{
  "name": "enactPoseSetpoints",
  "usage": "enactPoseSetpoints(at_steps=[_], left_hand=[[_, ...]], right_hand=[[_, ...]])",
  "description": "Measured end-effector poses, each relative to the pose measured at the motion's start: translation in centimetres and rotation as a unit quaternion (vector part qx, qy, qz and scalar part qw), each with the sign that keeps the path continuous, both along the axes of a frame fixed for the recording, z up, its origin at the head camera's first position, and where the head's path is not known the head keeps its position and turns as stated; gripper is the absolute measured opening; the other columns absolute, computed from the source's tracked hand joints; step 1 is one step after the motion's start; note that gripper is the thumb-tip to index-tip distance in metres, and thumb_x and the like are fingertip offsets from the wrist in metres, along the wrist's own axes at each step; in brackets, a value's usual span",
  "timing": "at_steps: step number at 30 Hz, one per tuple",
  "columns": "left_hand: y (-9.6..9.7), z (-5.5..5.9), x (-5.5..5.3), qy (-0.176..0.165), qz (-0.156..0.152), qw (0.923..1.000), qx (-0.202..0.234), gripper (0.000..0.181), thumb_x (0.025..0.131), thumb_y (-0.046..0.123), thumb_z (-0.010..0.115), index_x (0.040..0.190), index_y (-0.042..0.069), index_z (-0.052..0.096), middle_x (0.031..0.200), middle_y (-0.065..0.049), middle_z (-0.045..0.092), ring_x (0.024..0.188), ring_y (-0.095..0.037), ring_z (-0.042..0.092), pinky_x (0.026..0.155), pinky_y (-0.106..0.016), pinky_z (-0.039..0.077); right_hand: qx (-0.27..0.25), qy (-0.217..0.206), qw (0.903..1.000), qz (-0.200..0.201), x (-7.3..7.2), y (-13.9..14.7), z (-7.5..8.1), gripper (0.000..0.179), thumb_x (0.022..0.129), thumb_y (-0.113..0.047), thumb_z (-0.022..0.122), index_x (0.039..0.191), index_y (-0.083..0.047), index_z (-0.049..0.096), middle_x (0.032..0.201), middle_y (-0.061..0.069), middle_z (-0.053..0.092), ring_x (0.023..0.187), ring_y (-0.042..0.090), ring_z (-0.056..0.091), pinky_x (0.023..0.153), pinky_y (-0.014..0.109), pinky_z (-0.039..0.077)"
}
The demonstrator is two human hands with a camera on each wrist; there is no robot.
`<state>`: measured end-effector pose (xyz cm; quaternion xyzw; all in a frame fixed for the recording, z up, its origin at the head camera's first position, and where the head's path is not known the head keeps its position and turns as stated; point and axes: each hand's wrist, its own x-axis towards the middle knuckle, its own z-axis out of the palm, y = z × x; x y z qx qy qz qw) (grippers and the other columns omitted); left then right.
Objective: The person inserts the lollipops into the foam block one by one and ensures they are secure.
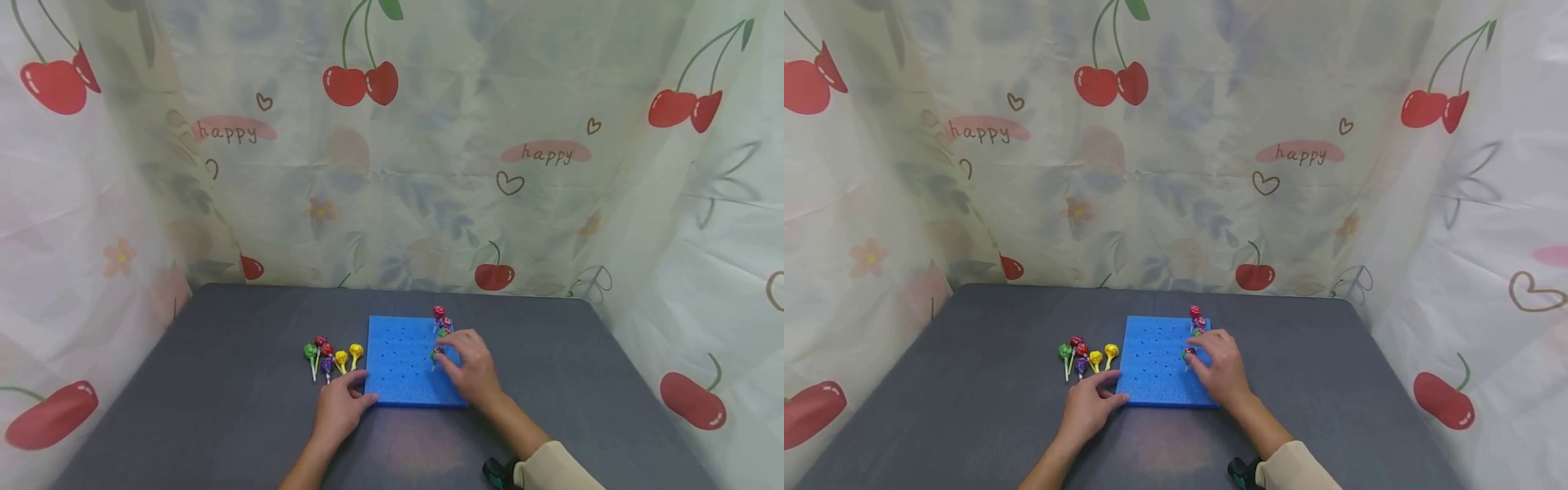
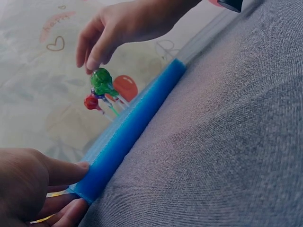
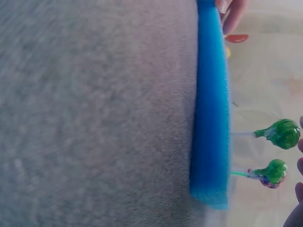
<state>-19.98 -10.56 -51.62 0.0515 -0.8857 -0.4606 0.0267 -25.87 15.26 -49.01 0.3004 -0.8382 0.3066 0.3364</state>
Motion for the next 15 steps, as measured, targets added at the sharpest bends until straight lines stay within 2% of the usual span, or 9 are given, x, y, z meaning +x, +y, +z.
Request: enactPoseSetpoints(at_steps=[2, 6, 10, 15], left_hand=[[0.00, 0.01, 0.02, -0.002, 0.002, 1.0000, 0.002, 0.043, 0.079, 0.021, 0.082, 0.119, 0.014, 0.069, 0.107, -0.004, 0.067, 0.070, -0.013, 0.055, 0.059, -0.029, 0.046], [0.05, 0.00, 0.06, -0.004, 0.001, 1.0000, 0.004, 0.043, 0.080, 0.021, 0.082, 0.120, 0.014, 0.069, 0.108, -0.004, 0.067, 0.070, -0.013, 0.055, 0.059, -0.029, 0.047], [0.12, 0.05, 0.15, -0.005, 0.000, 1.0000, 0.004, 0.043, 0.080, 0.021, 0.082, 0.120, 0.014, 0.069, 0.107, -0.003, 0.067, 0.069, -0.014, 0.055, 0.059, -0.030, 0.046], [0.15, 0.16, 0.18, -0.008, 0.002, 0.9999, 0.006, 0.043, 0.079, 0.021, 0.082, 0.120, 0.014, 0.069, 0.107, -0.003, 0.067, 0.069, -0.014, 0.055, 0.059, -0.030, 0.046]], right_hand=[[-0.022, -0.002, 0.9997, -0.007, -0.21, 0.16, -0.01, 0.027, 0.077, -0.010, 0.083, 0.102, -0.008, 0.072, 0.100, 0.001, 0.070, 0.098, 0.019, 0.058, 0.082, 0.041, 0.050], [-0.089, -0.033, 0.9950, -0.030, -0.26, 0.44, 0.16, 0.027, 0.078, -0.004, 0.081, 0.103, -0.005, 0.071, 0.101, 0.003, 0.069, 0.100, 0.020, 0.058, 0.084, 0.040, 0.049], [-0.150, -0.078, 0.9838, -0.059, -0.05, 0.67, 0.01, 0.027, 0.081, -0.003, 0.078, 0.106, -0.005, 0.070, 0.105, 0.006, 0.069, 0.103, 0.022, 0.058, 0.086, 0.047, 0.047], [-0.206, -0.144, 0.9646, -0.080, -0.09, 0.93, -0.82, 0.026, 0.086, -0.007, 0.075, 0.111, -0.006, 0.069, 0.111, 0.008, 0.067, 0.106, 0.023, 0.057, 0.090, 0.052, 0.045]])
